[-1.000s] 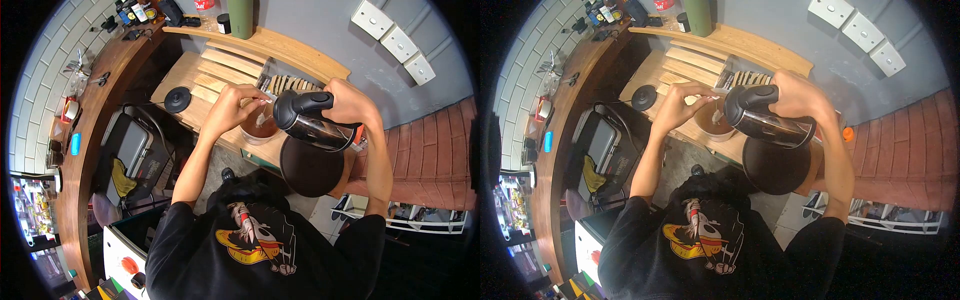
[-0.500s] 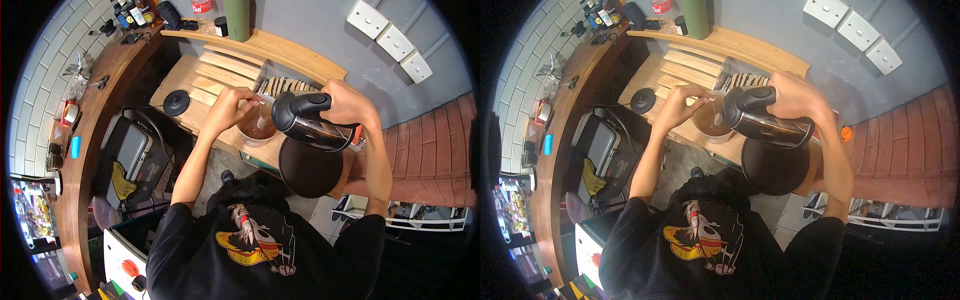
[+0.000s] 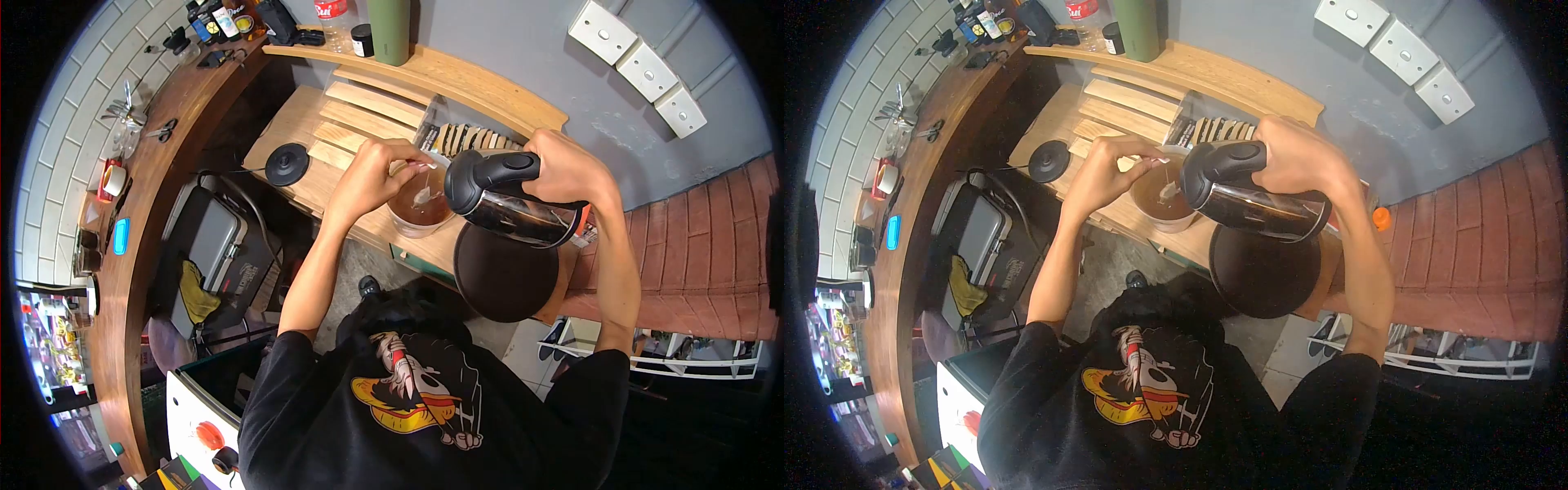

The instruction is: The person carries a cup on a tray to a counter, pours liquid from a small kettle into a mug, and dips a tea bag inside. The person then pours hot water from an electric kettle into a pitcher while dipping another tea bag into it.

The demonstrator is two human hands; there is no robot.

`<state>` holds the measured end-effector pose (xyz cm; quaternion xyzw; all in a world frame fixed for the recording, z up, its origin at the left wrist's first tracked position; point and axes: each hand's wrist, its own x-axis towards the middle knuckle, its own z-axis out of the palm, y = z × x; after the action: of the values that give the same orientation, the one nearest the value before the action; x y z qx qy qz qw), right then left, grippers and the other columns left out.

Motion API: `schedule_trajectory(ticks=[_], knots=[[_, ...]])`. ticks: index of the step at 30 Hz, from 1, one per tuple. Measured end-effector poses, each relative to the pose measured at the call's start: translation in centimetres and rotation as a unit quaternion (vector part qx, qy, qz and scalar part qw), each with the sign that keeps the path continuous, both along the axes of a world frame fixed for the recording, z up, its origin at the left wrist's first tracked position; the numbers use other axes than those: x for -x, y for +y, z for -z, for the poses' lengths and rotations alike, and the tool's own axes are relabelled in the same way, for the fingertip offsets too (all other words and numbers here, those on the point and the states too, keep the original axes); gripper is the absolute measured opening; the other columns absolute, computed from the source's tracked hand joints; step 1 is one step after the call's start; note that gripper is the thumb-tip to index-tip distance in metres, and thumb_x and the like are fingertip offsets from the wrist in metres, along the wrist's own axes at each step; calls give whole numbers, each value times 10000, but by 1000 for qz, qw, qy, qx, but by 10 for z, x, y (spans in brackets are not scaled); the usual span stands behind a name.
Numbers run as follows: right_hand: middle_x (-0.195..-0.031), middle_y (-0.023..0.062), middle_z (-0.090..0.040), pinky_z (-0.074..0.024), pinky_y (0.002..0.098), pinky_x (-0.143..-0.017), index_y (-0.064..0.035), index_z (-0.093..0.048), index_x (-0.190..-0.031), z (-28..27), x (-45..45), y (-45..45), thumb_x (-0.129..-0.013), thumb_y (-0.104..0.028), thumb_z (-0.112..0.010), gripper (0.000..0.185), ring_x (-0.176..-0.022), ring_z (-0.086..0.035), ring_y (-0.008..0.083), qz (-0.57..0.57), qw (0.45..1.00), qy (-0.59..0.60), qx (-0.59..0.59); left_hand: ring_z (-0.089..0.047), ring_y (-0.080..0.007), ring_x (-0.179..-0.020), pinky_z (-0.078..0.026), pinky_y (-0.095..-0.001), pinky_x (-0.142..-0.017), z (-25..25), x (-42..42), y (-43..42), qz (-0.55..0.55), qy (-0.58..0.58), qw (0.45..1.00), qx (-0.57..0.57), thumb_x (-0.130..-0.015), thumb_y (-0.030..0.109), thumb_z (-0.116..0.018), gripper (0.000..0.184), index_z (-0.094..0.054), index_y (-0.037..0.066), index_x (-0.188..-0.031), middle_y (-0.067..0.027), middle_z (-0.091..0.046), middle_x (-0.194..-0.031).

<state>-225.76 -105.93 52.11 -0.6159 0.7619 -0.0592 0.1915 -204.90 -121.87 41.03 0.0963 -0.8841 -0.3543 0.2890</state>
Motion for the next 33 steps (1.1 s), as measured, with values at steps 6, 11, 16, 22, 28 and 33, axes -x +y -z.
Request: schedule_trajectory(ticks=[6, 11, 16, 22, 28, 33], knots=[[-537, 200, -496, -371, 398, -492, 63, -528, -601, 3, 2, 1, -554, -47, -611, 146, -496, -494, 290, 14, 1000, 17, 14, -662, -282, -783, -504, -343, -716, 6, 0, -1, 2, -7, 1000, 8, -784, 63, -679, 114, -703, 8, -882, -132, -691, -849], [-552, 212, -503, -385, 401, -509, 59, -531, -602, -4, -1, 0, -558, -54, -614, 148, -513, -508, 303, 14, 999, 26, -24, -662, -277, -785, -504, -342, -717, 5, -1, 1, -7, -22, 1000, -10, -783, 58, -678, 112, -704, 10, -881, -132, -692, -852], [-538, 205, -490, -384, 398, -506, 54, -527, -594, -6, -2, 3, -557, -58, -618, 149, -503, -503, 296, 11, 1000, 17, -8, -662, -271, -785, -504, -346, -715, 1, 0, 1, -3, 4, 1000, 6, -783, 57, -676, 107, -706, 15, -877, -131, -691, -849], [-531, 202, -488, -385, 397, -506, 55, -518, -582, -6, -2, 5, -559, -53, -617, 148, -498, -499, 296, 15, 1000, 9, -12, -657, -318, -777, -504, -346, -699, -2, 1, 5, 5, 16, 1000, 8, -774, 36, -658, 113, -693, -2, -875, -167, -676, -825], [-543, 216, -499, -386, 402, -508, 57, -527, -586, -6, -3, 7, -560, -41, -615, 135, -504, -507, 309, 8, 1000, 20, -7, -654, -275, -756, -498, -338, -682, 14, 1, 3, 0, -3, 1000, 25, -780, 42, -674, 113, -704, 13, -885, -134, -685, -834], [-548, 221, -500, -386, 405, -512, 59, -523, -586, -7, -6, 7, -560, -41, -619, 140, -513, -513, 322, 5, 1000, 23, -19, -652, -279, -746, -498, -340, -672, 7, -3, 9, -17, 8, 1000, 12, -780, 37, -672, 112, -701, 9, -884, -141, -681, -830]])
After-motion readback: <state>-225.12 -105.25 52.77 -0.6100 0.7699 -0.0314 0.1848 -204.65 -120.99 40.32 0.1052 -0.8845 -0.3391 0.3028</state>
